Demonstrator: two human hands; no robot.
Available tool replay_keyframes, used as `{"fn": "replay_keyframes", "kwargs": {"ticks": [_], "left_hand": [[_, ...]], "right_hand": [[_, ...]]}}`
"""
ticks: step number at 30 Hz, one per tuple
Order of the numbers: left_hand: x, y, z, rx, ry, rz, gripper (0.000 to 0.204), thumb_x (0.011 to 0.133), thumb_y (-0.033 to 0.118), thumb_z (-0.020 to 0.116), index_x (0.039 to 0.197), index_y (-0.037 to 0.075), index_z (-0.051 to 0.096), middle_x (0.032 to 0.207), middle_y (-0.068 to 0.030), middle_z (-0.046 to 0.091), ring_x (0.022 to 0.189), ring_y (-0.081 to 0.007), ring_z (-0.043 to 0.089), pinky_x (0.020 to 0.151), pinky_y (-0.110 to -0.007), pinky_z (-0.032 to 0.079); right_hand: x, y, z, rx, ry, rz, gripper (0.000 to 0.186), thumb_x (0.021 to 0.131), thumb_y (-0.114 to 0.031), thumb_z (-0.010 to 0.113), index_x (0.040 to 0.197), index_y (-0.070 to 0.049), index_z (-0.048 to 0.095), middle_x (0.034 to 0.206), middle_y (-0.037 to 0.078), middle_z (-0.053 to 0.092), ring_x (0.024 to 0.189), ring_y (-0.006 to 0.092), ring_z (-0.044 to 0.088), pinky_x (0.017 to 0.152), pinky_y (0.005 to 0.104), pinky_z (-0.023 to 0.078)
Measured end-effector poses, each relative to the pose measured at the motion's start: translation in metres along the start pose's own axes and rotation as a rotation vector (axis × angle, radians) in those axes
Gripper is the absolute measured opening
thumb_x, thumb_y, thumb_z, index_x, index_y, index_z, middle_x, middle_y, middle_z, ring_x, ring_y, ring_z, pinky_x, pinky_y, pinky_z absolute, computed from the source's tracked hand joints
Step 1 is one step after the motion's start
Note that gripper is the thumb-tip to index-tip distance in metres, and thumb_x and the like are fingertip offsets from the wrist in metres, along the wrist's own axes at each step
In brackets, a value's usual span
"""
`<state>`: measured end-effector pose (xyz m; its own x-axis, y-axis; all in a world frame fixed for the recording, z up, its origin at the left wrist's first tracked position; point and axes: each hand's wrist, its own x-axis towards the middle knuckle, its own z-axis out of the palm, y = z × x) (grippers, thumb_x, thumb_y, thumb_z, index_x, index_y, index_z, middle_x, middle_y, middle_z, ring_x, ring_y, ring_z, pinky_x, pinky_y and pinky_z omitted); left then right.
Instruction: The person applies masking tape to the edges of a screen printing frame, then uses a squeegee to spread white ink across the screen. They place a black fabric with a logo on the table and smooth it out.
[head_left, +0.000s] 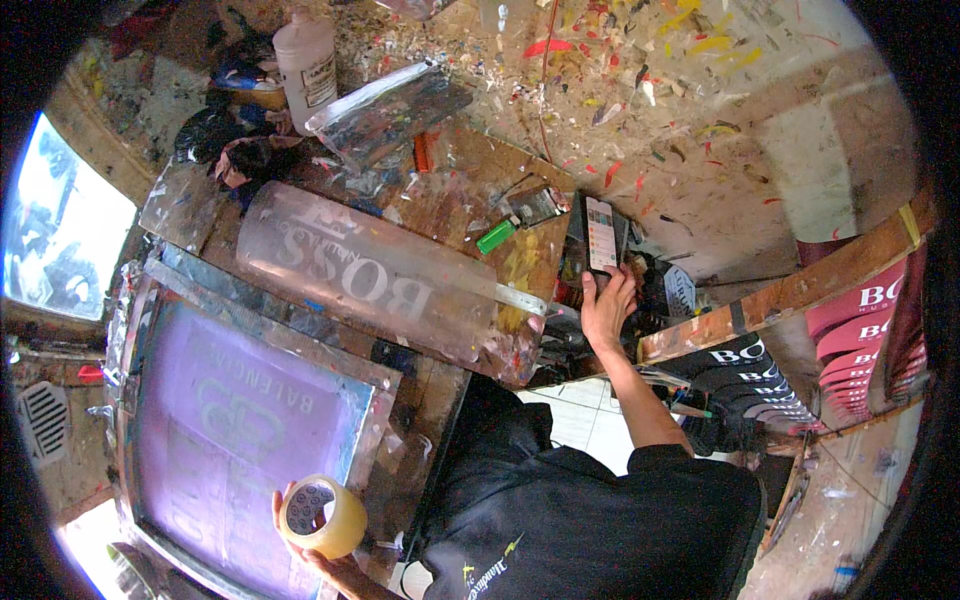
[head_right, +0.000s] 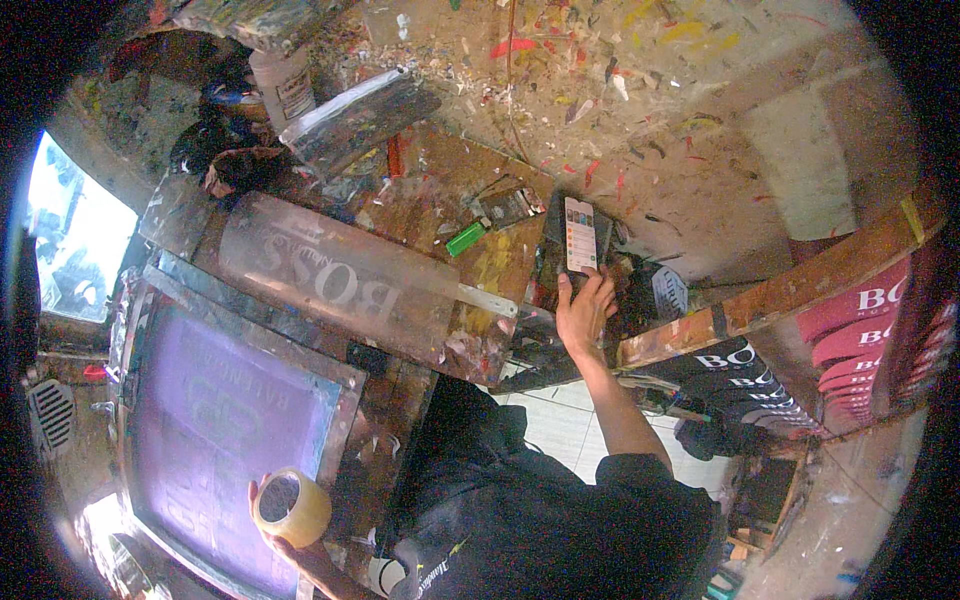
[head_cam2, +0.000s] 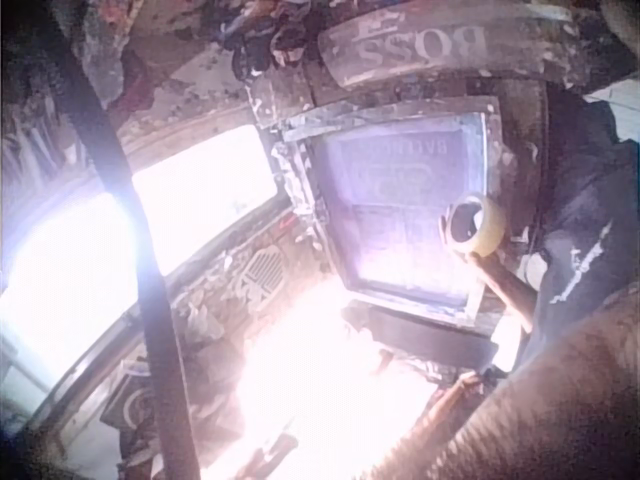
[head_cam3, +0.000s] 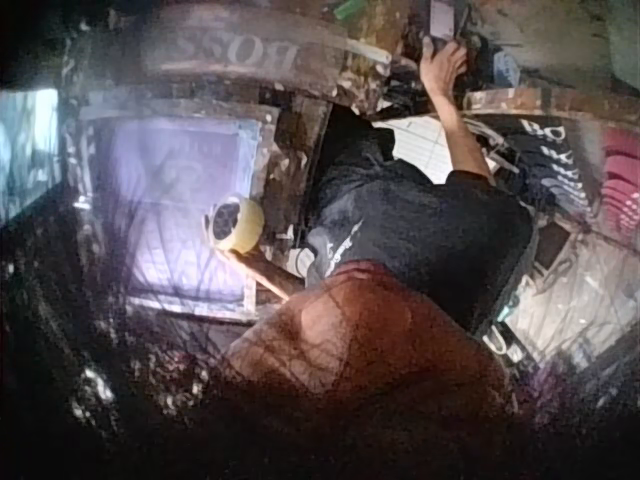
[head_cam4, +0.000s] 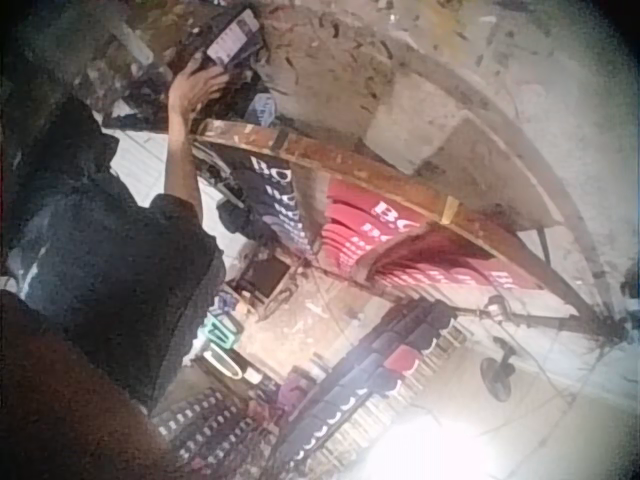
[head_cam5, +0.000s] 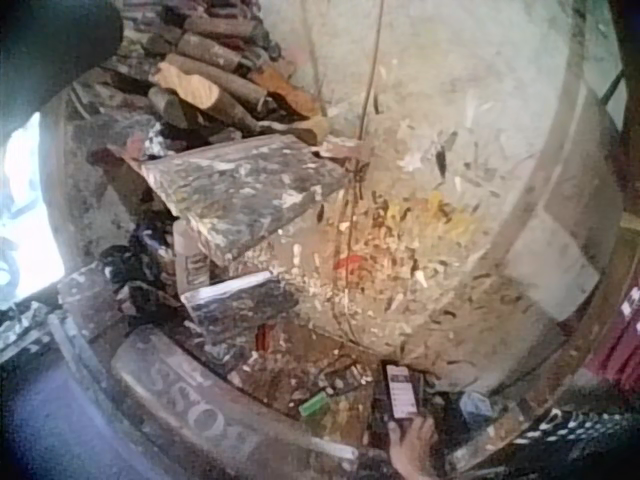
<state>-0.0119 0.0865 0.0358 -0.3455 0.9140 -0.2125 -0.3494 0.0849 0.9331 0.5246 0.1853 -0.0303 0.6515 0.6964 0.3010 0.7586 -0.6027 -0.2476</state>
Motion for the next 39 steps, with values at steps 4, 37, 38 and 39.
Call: {"fn": "replay_keyframes", "kwargs": {"ticks": [4, 37, 38, 39], "left_hand": [[0.005, 0.013, 0.017, 0.042, -0.065, 0.017, 0.110, 0.080, 0.072, 0.071, 0.153, -0.002, 0.036, 0.152, -0.0232, 0.044, 0.138, -0.0353, 0.046, 0.113, -0.049, 0.040], [-0.089, 0.076, 0.022, 0.960, -0.017, 0.381, 0.058, 0.083, 0.009, 0.082, 0.137, 0.001, 0.061, 0.142, -0.0206, 0.059, 0.132, -0.0351, 0.058, 0.111, -0.044, 0.049], [-0.090, 0.076, 0.020, 0.967, -0.016, 0.402, 0.058, 0.083, 0.009, 0.082, 0.136, 0.002, 0.061, 0.141, -0.0205, 0.060, 0.131, -0.0347, 0.059, 0.110, -0.044, 0.049], [-0.087, 0.076, 0.019, 0.941, 0.012, 0.418, 0.055, 0.079, 0.006, 0.084, 0.131, 0.004, 0.065, 0.133, -0.0167, 0.064, 0.127, -0.0327, 0.062, 0.109, -0.045, 0.051]], "right_hand": [[-0.001, 0.004, 0.003, 0.056, 0.065, -0.001, 0.056, 0.102, -0.046, 0.057, 0.138, -0.004, 0.045, 0.145, 0.024, 0.040, 0.135, 0.0440, 0.039, 0.108, 0.0587, 0.027], [-0.240, -0.239, -0.056, 1.369, -0.840, -1.475, 0.044, 0.096, -0.050, 0.067, 0.108, -0.009, 0.057, 0.093, 0.009, 0.060, 0.093, 0.0271, 0.062, 0.106, 0.0578, 0.036], [-0.242, -0.238, -0.056, 1.376, -0.818, -1.477, 0.044, 0.096, -0.050, 0.066, 0.108, -0.009, 0.057, 0.094, 0.009, 0.060, 0.093, 0.0271, 0.062, 0.106, 0.0578, 0.036], [-0.243, -0.239, -0.056, 1.379, -0.816, -1.469, 0.043, 0.095, -0.048, 0.068, 0.108, -0.009, 0.057, 0.095, 0.008, 0.060, 0.094, 0.0264, 0.062, 0.107, 0.0565, 0.035]]}}
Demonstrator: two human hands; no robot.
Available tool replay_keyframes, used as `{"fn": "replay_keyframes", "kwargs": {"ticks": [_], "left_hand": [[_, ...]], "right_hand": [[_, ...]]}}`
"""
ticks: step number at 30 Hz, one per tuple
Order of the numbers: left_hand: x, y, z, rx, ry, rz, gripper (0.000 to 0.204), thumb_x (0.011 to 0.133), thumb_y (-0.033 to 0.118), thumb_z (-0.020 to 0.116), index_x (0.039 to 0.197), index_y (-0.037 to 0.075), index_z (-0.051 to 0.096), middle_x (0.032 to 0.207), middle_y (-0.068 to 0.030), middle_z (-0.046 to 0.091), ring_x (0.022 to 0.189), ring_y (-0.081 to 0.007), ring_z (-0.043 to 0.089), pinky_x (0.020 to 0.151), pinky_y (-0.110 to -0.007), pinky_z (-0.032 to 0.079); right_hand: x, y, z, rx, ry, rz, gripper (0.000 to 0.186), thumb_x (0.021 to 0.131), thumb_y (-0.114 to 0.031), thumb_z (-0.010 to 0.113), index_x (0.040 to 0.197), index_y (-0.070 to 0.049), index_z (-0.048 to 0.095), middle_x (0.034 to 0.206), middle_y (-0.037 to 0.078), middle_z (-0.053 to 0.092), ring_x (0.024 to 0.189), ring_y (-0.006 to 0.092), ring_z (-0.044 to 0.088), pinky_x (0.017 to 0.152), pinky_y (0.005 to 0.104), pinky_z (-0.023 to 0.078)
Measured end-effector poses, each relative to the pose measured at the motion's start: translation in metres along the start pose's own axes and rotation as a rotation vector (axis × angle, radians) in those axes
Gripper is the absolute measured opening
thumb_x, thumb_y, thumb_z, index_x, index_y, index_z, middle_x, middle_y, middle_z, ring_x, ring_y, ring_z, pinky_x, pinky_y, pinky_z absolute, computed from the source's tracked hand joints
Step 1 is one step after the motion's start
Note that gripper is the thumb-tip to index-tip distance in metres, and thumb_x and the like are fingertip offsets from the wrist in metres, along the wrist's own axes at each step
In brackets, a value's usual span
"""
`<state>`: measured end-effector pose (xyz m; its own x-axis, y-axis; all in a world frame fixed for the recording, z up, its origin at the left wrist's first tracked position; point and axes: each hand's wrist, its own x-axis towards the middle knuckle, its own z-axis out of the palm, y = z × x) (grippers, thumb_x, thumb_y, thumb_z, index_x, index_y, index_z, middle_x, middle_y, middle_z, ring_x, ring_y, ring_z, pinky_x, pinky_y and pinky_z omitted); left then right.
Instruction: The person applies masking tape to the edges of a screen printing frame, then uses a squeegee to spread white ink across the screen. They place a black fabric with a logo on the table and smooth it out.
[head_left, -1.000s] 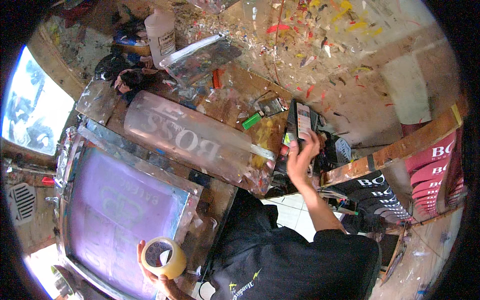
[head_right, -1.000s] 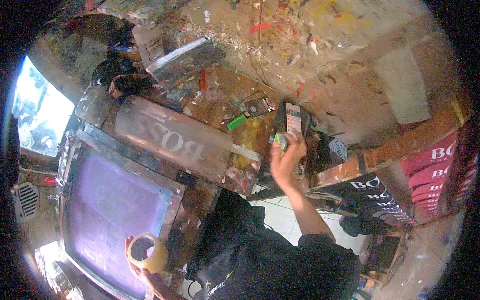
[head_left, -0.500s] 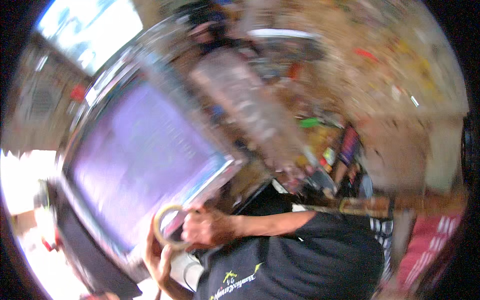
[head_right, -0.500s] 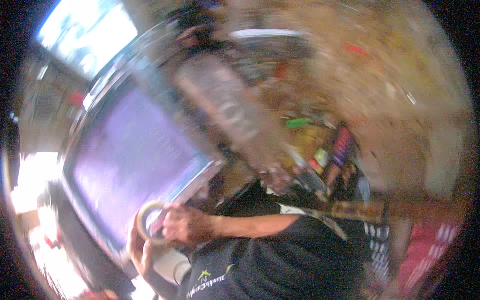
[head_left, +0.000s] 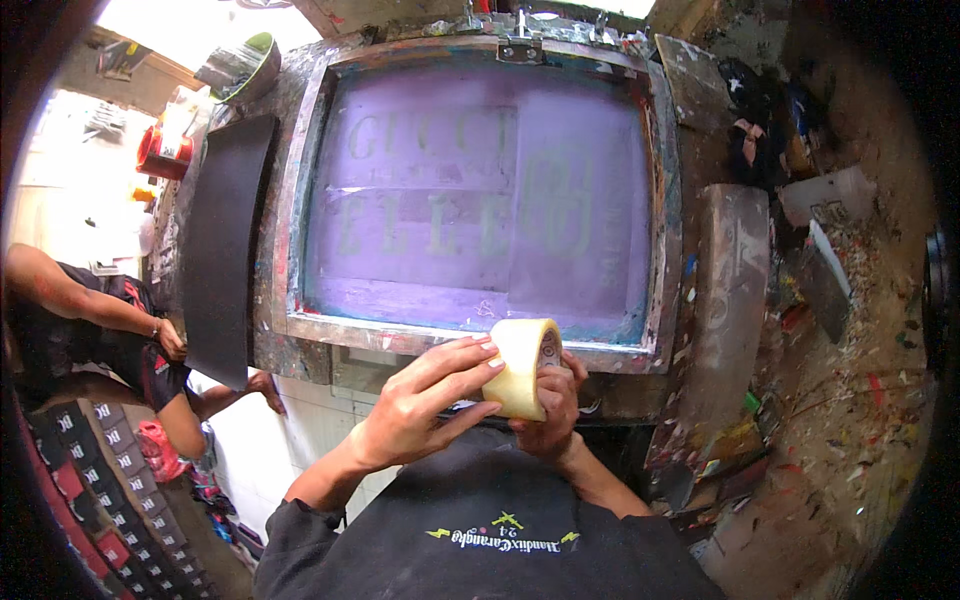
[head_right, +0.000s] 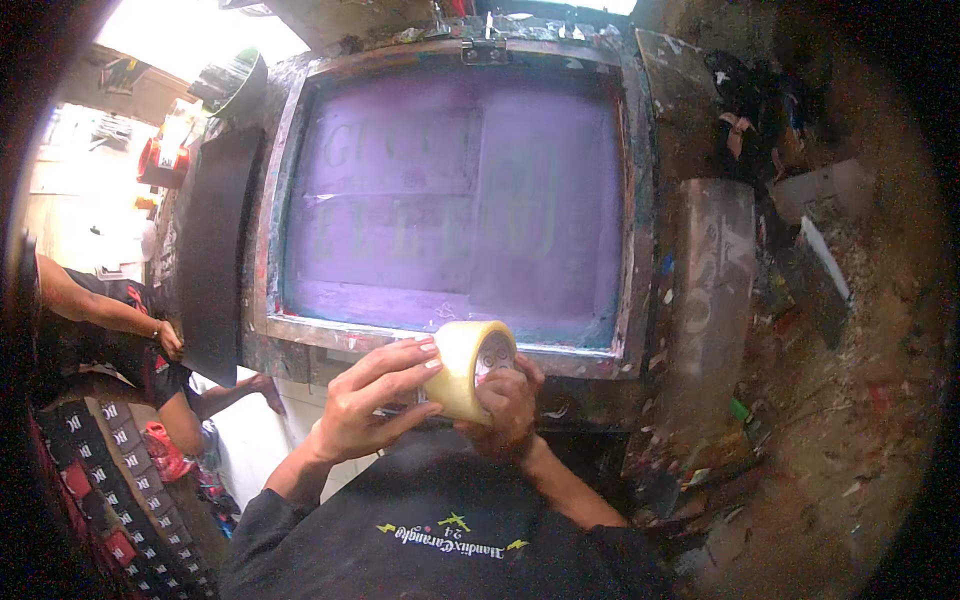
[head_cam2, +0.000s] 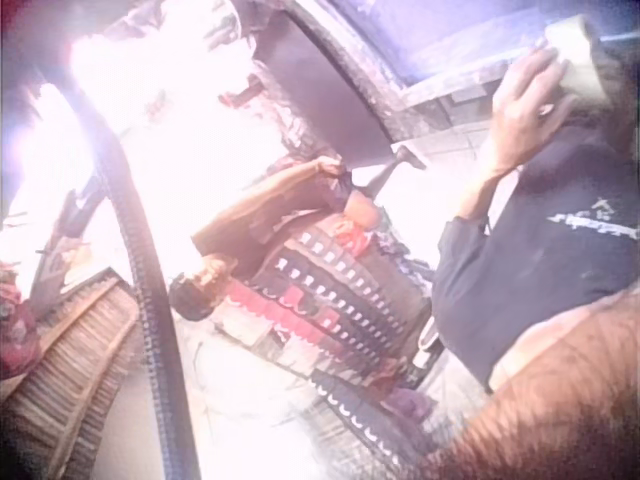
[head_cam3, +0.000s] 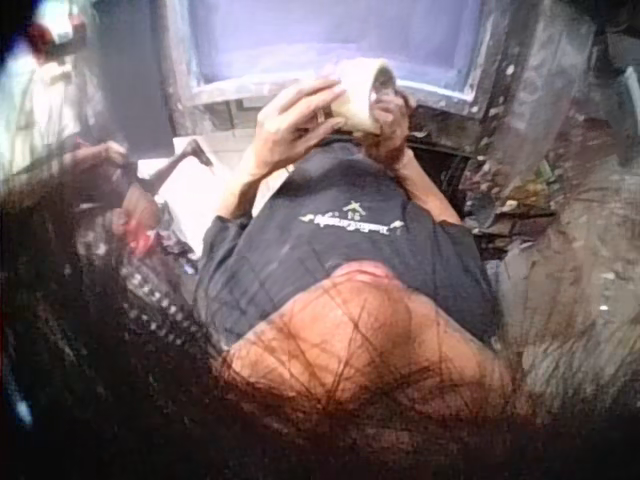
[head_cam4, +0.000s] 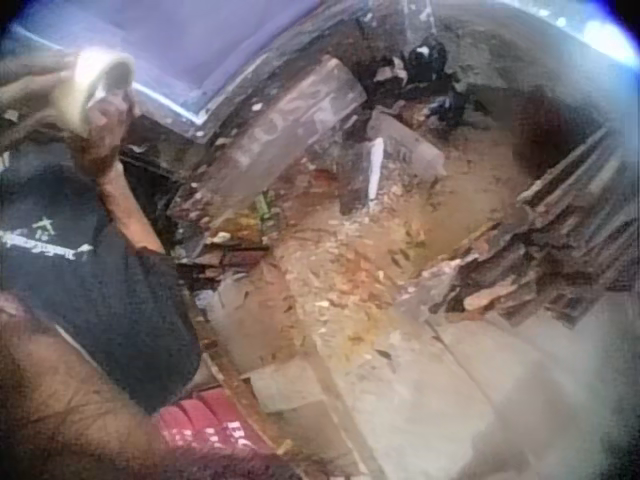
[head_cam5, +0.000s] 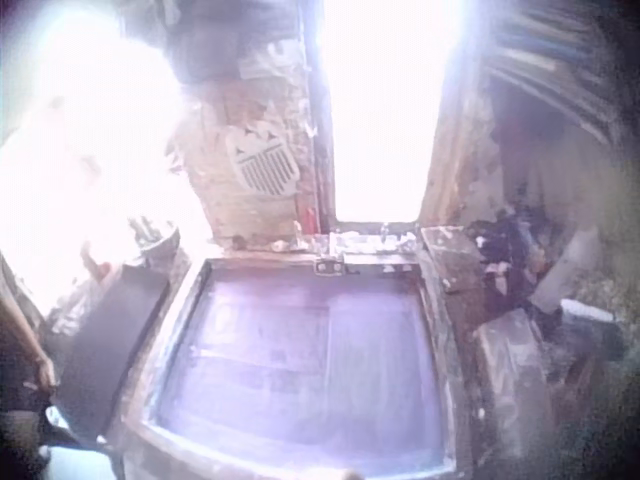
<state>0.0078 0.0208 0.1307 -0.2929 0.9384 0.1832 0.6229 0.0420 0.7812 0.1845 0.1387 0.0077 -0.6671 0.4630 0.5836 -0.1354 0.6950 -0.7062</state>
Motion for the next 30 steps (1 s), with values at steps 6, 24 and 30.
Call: {"fn": "replay_keyframes", "kwargs": {"ticks": [6, 24, 30], "left_hand": [[0.003, 0.001, 0.023, -0.030, 0.075, -0.175, 0.067, 0.087, 0.015, 0.081, 0.145, 0.001, 0.052, 0.129, -0.0196, 0.048, 0.121, -0.0340, 0.059, 0.098, -0.041, 0.054], [0.021, -0.019, 0.050, -0.003, 0.476, -0.190, 0.022, 0.100, 0.015, 0.046, 0.098, -0.002, 0.060, 0.076, -0.0145, 0.061, 0.059, -0.0265, 0.059, 0.057, -0.038, 0.047], [0.024, -0.018, 0.053, -0.031, 0.473, -0.249, 0.024, 0.097, 0.014, 0.045, 0.090, -0.003, 0.060, 0.070, -0.0126, 0.058, 0.057, -0.0198, 0.053, 0.056, -0.036, 0.044]], "right_hand": [[0.001, -0.013, 0.001, -0.115, -0.040, 0.022, 0.040, 0.087, -0.040, 0.078, 0.106, -0.011, 0.058, 0.098, 0.006, 0.062, 0.097, 0.0253, 0.061, 0.109, 0.0542, 0.033], [0.002, -0.025, 0.015, -0.160, -0.023, 0.051, 0.037, 0.082, -0.037, 0.082, 0.100, -0.010, 0.062, 0.096, 0.006, 0.061, 0.093, 0.0255, 0.060, 0.103, 0.0551, 0.032], [0.004, -0.025, 0.012, -0.163, -0.006, 0.051, 0.035, 0.083, -0.037, 0.080, 0.097, -0.010, 0.063, 0.095, 0.006, 0.061, 0.092, 0.0252, 0.060, 0.104, 0.0548, 0.031]]}}
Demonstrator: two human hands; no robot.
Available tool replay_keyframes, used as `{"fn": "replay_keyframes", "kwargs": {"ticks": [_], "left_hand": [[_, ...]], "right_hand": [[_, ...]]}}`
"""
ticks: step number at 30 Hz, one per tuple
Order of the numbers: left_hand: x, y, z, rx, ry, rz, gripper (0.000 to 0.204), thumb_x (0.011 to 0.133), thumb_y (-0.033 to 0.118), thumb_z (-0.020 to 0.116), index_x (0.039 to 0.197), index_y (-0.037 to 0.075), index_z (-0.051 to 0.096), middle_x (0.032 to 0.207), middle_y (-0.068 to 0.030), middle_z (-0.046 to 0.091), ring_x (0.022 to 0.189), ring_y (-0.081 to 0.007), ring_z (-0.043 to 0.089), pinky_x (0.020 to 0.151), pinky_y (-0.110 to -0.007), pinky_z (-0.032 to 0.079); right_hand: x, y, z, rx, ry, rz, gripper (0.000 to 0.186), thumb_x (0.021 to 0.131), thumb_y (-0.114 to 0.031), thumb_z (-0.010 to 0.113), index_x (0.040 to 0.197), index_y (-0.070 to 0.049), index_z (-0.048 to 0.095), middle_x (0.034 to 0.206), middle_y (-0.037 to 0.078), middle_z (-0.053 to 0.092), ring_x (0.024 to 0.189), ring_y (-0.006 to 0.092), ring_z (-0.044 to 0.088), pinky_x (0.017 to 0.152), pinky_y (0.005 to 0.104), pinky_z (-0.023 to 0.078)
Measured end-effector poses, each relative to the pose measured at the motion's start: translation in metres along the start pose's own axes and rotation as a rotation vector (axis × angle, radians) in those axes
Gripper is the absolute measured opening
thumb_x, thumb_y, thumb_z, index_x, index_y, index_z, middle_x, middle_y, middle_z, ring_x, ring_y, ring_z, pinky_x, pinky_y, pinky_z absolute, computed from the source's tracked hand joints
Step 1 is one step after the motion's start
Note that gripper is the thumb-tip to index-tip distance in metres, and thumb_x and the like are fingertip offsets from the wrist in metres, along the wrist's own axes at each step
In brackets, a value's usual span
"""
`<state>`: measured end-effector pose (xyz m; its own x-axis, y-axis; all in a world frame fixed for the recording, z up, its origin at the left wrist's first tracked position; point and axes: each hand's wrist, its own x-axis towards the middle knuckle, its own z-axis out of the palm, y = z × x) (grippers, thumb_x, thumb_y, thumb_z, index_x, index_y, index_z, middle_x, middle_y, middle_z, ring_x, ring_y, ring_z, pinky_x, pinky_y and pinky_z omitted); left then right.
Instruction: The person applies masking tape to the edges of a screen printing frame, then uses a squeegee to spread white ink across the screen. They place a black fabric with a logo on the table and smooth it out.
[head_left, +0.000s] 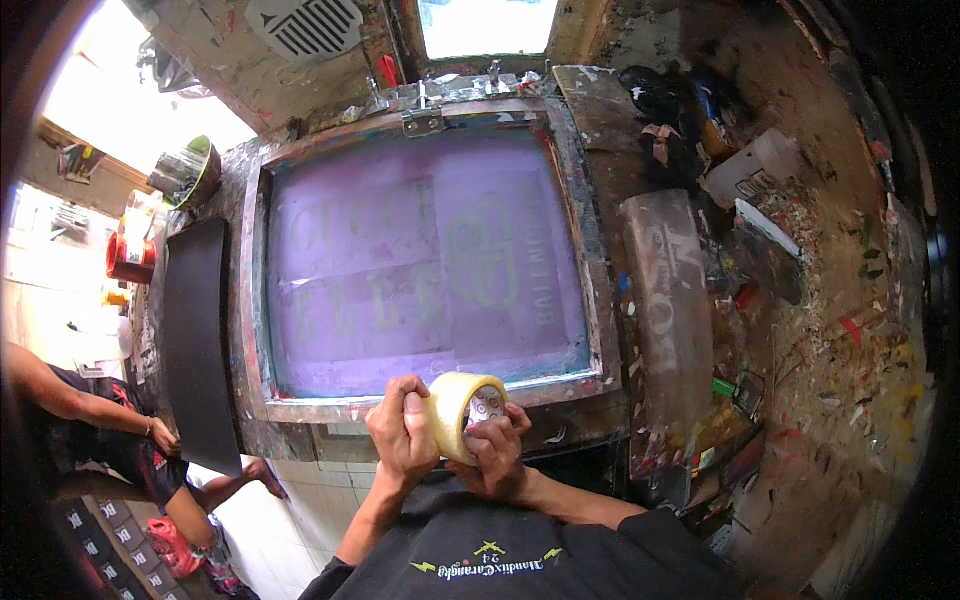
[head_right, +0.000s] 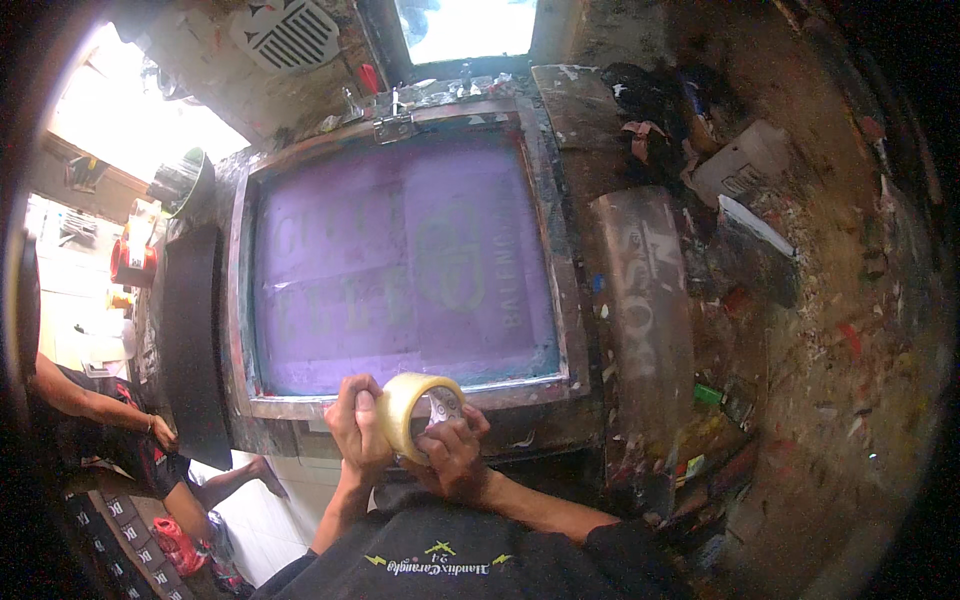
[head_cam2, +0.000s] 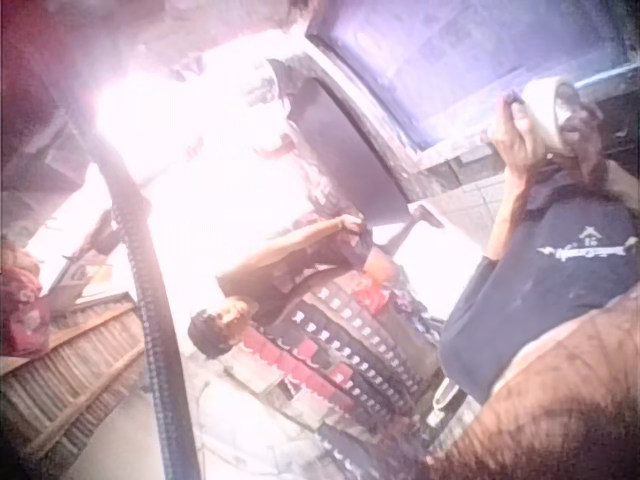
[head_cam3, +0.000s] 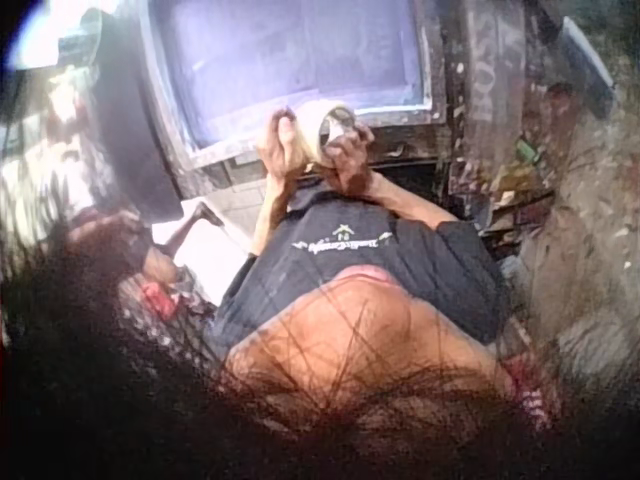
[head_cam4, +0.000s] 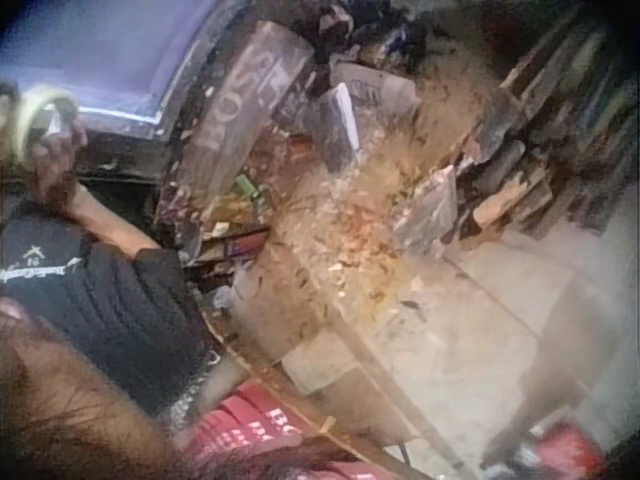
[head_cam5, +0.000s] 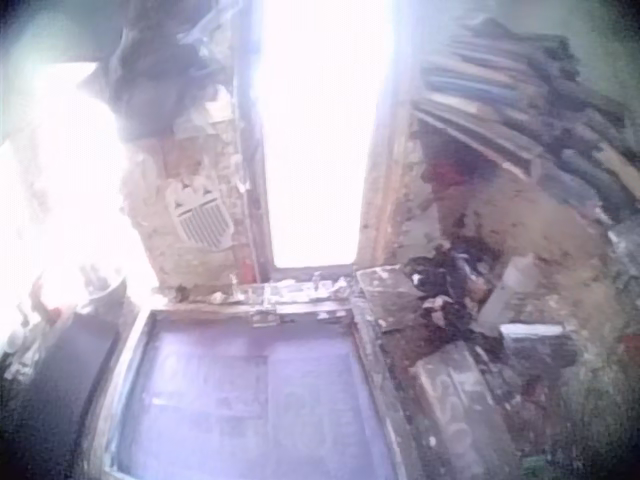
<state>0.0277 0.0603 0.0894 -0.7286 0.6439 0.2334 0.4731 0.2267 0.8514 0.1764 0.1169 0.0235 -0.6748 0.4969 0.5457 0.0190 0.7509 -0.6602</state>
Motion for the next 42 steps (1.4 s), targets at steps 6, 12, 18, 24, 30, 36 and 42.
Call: {"fn": "replay_keyframes", "kwargs": {"ticks": [6, 12, 18, 24, 30, 36, 42], "left_hand": [[-0.031, -0.008, -0.012, 0.059, 0.007, -0.023, 0.018, 0.096, 0.007, 0.047, 0.091, -0.003, 0.061, 0.073, -0.0150, 0.063, 0.060, -0.0261, 0.060, 0.059, -0.039, 0.048], [0.017, 0.031, -0.065, 0.075, -0.445, -0.007, 0.023, 0.091, 0.008, 0.072, 0.113, 0.002, 0.072, 0.106, -0.0162, 0.074, 0.098, -0.0309, 0.074, 0.087, -0.038, 0.058], [0.037, 0.013, -0.082, -0.197, -0.627, -0.417, 0.016, 0.092, 0.006, 0.074, 0.104, -0.003, 0.076, 0.093, -0.0132, 0.078, 0.087, -0.0154, 0.075, 0.080, -0.029, 0.060], [0.028, 0.023, -0.091, -0.151, -0.807, -0.431, 0.021, 0.102, 0.015, 0.064, 0.110, -0.004, 0.066, 0.090, -0.0072, 0.071, 0.087, -0.0136, 0.067, 0.080, -0.031, 0.055], [0.007, 0.034, -0.112, -0.228, -0.833, 0.039, 0.013, 0.105, 0.012, 0.057, 0.104, -0.001, 0.058, 0.098, -0.0147, 0.067, 0.094, -0.0207, 0.066, 0.085, -0.036, 0.055], [-0.014, 0.034, -0.079, -0.321, -0.446, -0.284, 0.016, 0.099, 0.007, 0.065, 0.112, -0.001, 0.057, 0.089, -0.0085, 0.064, 0.074, -0.0138, 0.062, 0.065, -0.032, 0.054], [-0.003, 0.008, -0.084, -0.169, -0.222, -0.039, 0.007, 0.080, 0.001, 0.080, 0.082, 0.005, 0.074, 0.073, -0.0028, 0.062, 0.062, -0.0106, 0.054, 0.057, -0.027, 0.043]], "right_hand": [[0.000, 0.001, -0.003, -0.005, -0.074, -0.032, 0.035, 0.087, -0.038, 0.078, 0.099, -0.009, 0.064, 0.095, 0.007, 0.062, 0.094, 0.0244, 0.061, 0.104, 0.0539, 0.033], [-0.006, 0.009, -0.010, -0.027, -0.110, -0.073, 0.041, 0.085, -0.035, 0.081, 0.106, -0.007, 0.060, 0.100, 0.007, 0.061, 0.098, 0.0257, 0.061, 0.109, 0.0542, 0.030], [0.004, 0.019, -0.023, 0.047, -0.244, -0.181, 0.045, 0.080, -0.035, 0.085, 0.108, -0.010, 0.060, 0.104, 0.006, 0.063, 0.102, 0.0245, 0.062, 0.107, 0.0540, 0.034], [0.008, 0.020, -0.024, -0.069, -0.276, -0.238, 0.047, 0.078, -0.040, 0.087, 0.105, -0.011, 0.062, 0.099, 0.002, 0.065, 0.098, 0.0203, 0.064, 0.107, 0.0511, 0.034], [0.018, 0.013, -0.032, -0.077, -0.331, -0.168, 0.041, 0.081, -0.041, 0.085, 0.100, -0.011, 0.065, 0.095, 0.002, 0.068, 0.095, 0.0181, 0.066, 0.106, 0.0487, 0.033], [0.033, 0.007, -0.038, -0.049, -0.358, -0.199, 0.040, 0.083, -0.040, 0.083, 0.098, -0.008, 0.066, 0.095, 0.005, 0.069, 0.091, 0.0202, 0.066, 0.104, 0.0491, 0.036], [0.061, -0.032, -0.088, 0.391, -0.593, 0.362, 0.050, 0.084, -0.042, 0.085, 0.107, -0.002, 0.067, 0.089, 0.009, 0.066, 0.082, 0.0201, 0.063, 0.087, 0.0405, 0.049]]}}
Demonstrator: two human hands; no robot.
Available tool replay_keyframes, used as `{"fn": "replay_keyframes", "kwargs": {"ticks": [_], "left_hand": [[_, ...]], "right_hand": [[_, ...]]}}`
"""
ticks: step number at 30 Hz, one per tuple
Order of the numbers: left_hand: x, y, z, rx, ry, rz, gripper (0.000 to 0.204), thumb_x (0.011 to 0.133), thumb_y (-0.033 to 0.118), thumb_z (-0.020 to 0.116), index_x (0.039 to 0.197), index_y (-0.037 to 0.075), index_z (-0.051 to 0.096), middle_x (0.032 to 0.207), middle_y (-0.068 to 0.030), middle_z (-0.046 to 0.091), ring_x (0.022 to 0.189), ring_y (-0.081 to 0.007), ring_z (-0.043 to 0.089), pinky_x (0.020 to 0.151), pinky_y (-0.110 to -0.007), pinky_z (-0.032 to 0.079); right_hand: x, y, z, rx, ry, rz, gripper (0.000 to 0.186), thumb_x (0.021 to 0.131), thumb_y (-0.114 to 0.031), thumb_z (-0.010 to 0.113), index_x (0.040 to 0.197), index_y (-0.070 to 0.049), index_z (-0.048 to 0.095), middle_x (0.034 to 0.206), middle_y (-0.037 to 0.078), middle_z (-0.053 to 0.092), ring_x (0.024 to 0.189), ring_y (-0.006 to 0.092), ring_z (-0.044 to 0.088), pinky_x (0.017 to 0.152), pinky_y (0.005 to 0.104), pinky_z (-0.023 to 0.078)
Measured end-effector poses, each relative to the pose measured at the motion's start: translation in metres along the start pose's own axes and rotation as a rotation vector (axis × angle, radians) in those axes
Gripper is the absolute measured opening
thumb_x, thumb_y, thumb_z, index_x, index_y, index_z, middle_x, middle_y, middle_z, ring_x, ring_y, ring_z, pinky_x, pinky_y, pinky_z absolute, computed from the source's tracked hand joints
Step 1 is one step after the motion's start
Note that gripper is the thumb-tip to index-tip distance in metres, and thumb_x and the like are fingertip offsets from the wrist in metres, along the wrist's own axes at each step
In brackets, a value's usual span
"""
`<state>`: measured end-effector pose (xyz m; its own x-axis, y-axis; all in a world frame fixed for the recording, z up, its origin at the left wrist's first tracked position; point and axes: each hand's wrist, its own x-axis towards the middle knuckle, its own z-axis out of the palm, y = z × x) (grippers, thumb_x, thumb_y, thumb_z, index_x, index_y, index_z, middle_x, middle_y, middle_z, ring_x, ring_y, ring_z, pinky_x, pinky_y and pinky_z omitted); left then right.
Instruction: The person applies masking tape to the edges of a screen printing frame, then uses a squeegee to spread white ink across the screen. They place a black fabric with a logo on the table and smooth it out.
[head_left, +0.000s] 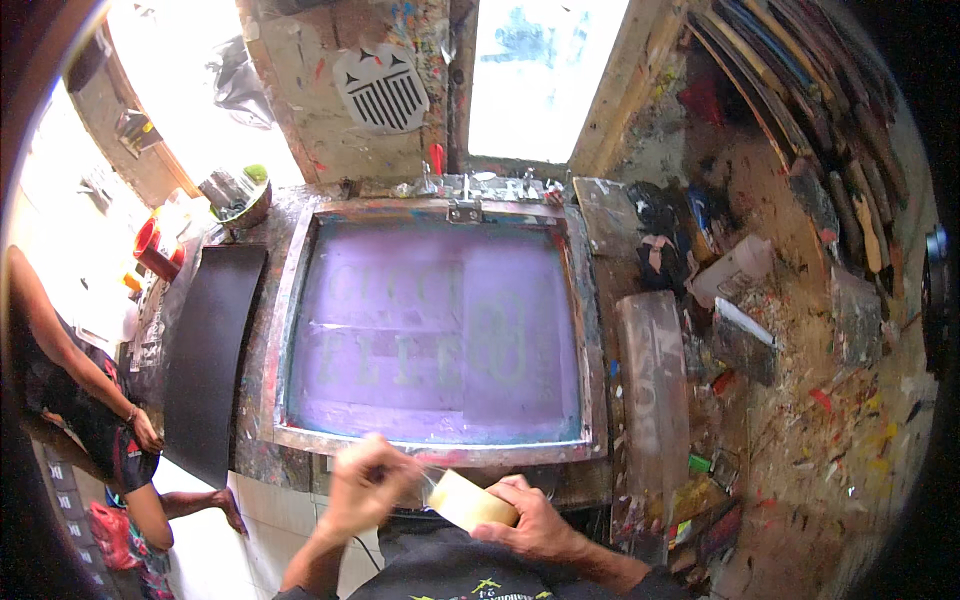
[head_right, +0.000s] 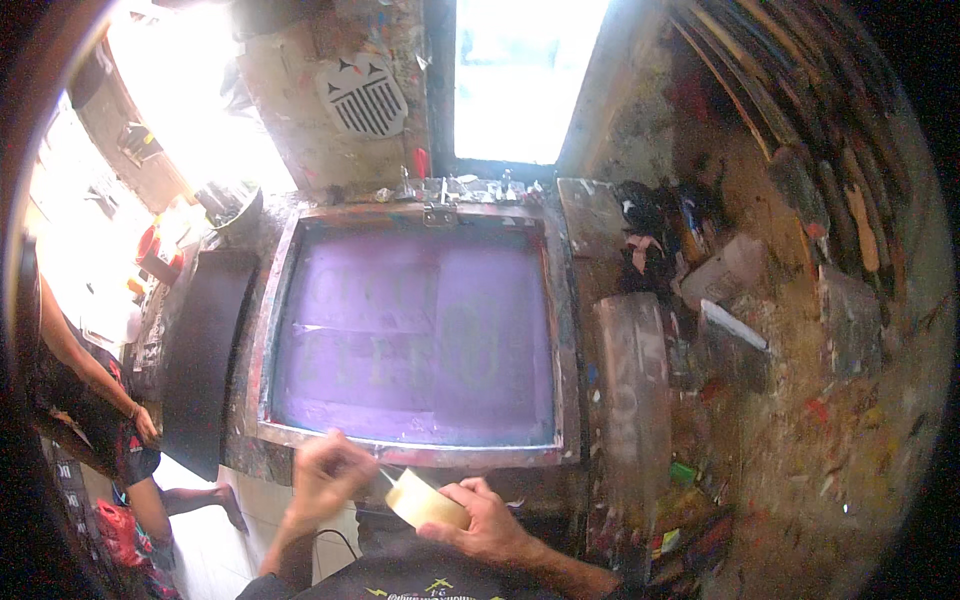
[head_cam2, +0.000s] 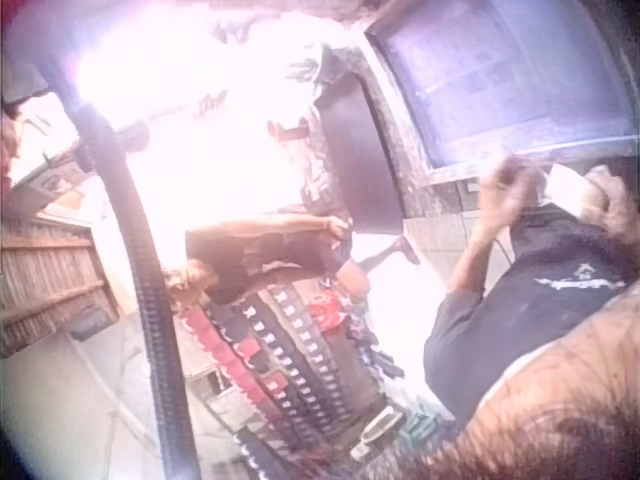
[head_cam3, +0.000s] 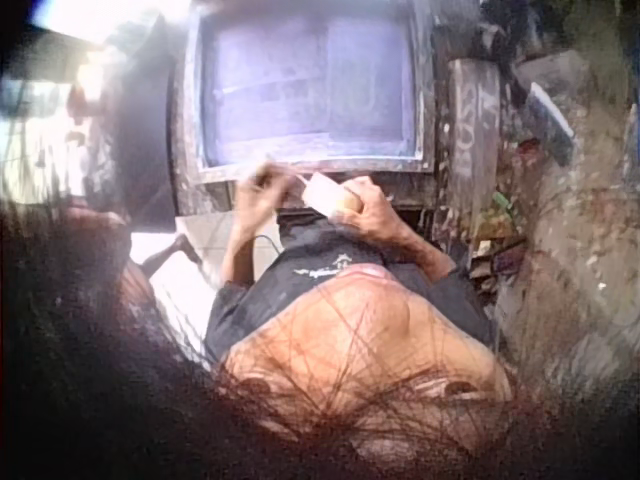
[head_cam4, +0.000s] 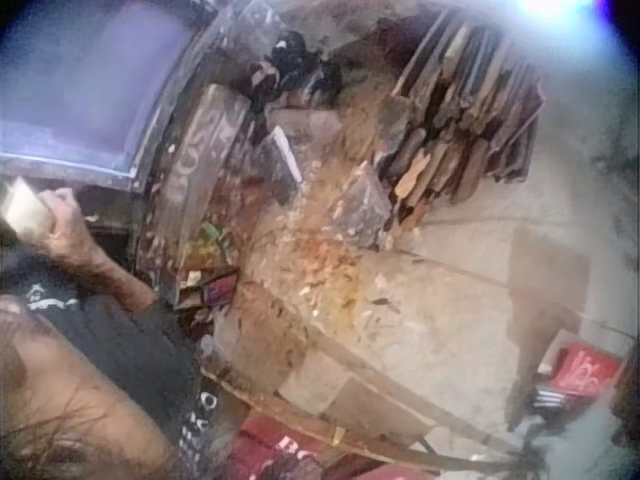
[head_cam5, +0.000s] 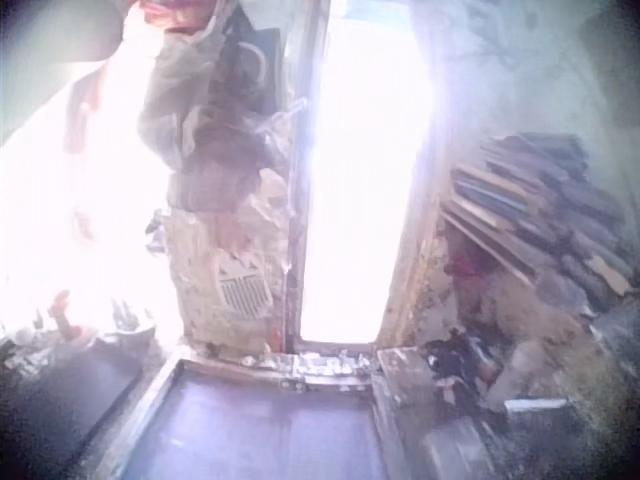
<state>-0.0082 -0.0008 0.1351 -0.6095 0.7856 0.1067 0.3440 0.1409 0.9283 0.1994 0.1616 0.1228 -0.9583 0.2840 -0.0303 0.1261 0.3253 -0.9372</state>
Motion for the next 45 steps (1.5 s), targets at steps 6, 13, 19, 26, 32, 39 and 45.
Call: {"fn": "replay_keyframes", "kwargs": {"ticks": [6, 13, 19, 26, 32, 39, 45], "left_hand": [[0.035, -0.025, -0.179, 0.082, 0.712, 0.151, 0.014, 0.100, 0.012, 0.064, 0.087, 0.006, 0.063, 0.083, 0.0013, 0.050, 0.070, -0.0073, 0.043, 0.062, -0.024, 0.037], [-0.040, -0.028, -0.300, -0.900, 0.569, 0.606, 0.013, 0.103, 0.017, 0.058, 0.102, 0.005, 0.062, 0.097, -0.0047, 0.043, 0.085, -0.0174, 0.046, 0.081, -0.032, 0.043], [0.031, -0.010, -0.230, -1.209, 0.139, 0.563, 0.021, 0.104, 0.022, 0.057, 0.119, 0.007, 0.060, 0.107, -0.0115, 0.051, 0.104, -0.0250, 0.049, 0.104, -0.043, 0.040], [0.068, -0.013, -0.231, -1.208, 0.111, 0.365, 0.011, 0.102, 0.011, 0.057, 0.105, 0.001, 0.060, 0.098, -0.0072, 0.052, 0.100, -0.0221, 0.052, 0.104, -0.042, 0.040], [0.157, -0.042, -0.174, -1.100, 0.129, 0.190, 0.011, 0.102, 0.011, 0.058, 0.106, 0.002, 0.062, 0.100, -0.0078, 0.057, 0.100, -0.0220, 0.056, 0.100, -0.041, 0.045], [0.262, -0.061, -0.032, -0.444, 0.211, 0.022, 0.011, 0.102, 0.011, 0.059, 0.108, 0.003, 0.064, 0.102, -0.0085, 0.063, 0.100, -0.0218, 0.061, 0.096, -0.040, 0.050], [0.369, -0.079, 0.156, -0.542, -0.090, -0.075, 0.019, 0.096, 0.015, 0.071, 0.109, 0.003, 0.065, 0.102, -0.0072, 0.070, 0.092, -0.0176, 0.068, 0.083, -0.031, 0.055]], "right_hand": [[-0.044, -0.036, -0.111, -0.207, -0.110, -0.028, 0.054, 0.082, -0.055, 0.082, 0.097, -0.005, 0.068, 0.085, 0.011, 0.067, 0.079, 0.0275, 0.063, 0.071, 0.0416, 0.051], [-0.069, -0.108, -0.132, -1.242, 0.540, -0.658, 0.046, 0.081, -0.049, 0.082, 0.067, -0.014, 0.055, 0.060, -0.001, 0.047, 0.061, 0.0187, 0.052, 0.071, 0.0428, 0.046], [-0.090, -0.079, -0.117, -1.099, 0.471, -0.511, 0.037, 0.083, -0.041, 0.081, 0.070, -0.015, 0.059, 0.066, -0.002, 0.051, 0.070, 0.0178, 0.056, 0.083, 0.0494, 0.044], [-0.075, 0.072, -0.018, -0.907, 0.305, -0.291, 0.031, 0.085, -0.042, 0.080, 0.072, -0.020, 0.062, 0.066, -0.006, 0.053, 0.073, 0.0152, 0.058, 0.100, 0.0593, 0.036], [-0.070, 0.029, -0.051, -0.633, 0.246, -0.194, 0.044, 0.087, -0.056, 0.073, 0.104, -0.015, 0.071, 0.099, 0.001, 0.066, 0.105, 0.0182, 0.061, 0.113, 0.0623, 0.025], [-0.019, -0.047, -0.089, 0.062, 0.950, -0.665, 0.028, 0.085, -0.018, 0.085, 0.098, -0.012, 0.061, 0.094, 0.005, 0.064, 0.076, 0.0134, 0.054, 0.070, 0.0322, 0.051], [-0.028, 0.061, -0.055, 0.049, 1.143, 0.183, 0.014, 0.093, -0.005, 0.072, 0.101, -0.003, 0.061, 0.091, 0.009, 0.064, 0.081, 0.0210, 0.062, 0.074, 0.0329, 0.051]]}}
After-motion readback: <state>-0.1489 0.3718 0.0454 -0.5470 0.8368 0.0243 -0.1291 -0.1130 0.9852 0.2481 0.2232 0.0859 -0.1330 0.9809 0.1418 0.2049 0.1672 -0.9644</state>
